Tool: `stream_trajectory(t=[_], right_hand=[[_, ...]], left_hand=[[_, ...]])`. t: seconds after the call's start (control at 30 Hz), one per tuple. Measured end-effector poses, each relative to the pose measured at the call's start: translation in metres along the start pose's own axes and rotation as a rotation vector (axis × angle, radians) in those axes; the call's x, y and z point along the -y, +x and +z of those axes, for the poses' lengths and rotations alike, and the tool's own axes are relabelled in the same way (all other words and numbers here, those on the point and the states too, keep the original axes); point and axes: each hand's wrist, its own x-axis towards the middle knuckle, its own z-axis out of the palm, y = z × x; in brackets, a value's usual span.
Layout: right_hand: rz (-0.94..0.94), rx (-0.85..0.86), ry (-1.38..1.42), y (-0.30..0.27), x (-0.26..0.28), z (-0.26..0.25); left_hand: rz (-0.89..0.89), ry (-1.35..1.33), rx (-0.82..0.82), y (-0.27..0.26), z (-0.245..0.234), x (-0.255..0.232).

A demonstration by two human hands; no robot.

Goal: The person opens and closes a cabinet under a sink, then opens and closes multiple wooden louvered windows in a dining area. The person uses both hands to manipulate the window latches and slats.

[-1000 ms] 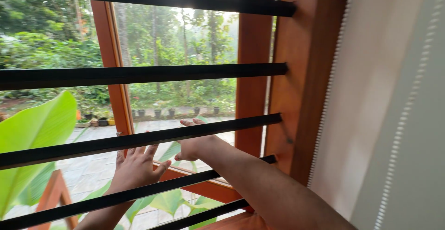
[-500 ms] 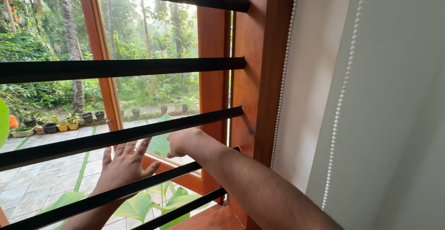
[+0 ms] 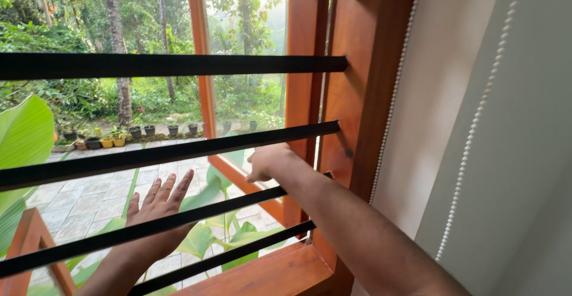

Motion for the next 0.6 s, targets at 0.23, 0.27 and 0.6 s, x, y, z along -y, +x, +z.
stream_trajectory(t=[0.23, 0.27, 0.6], right_hand=[[-0.202, -0.094, 0.312, -0.039, 0.000, -0.005], [-0.228, -0.123, 0.399, -0.049, 0.004, -0.003], [-0.626, -0.922, 0.644, -0.177, 0.085, 0.038]], left_hand=[[0.075, -0.125, -0.159, -0.039, 0.009, 0.009], [0.092, -0.139, -0.166, -0.049, 0.010, 0.011], [0.148, -0.258, -0.475, -0.157, 0.021, 0.029]])
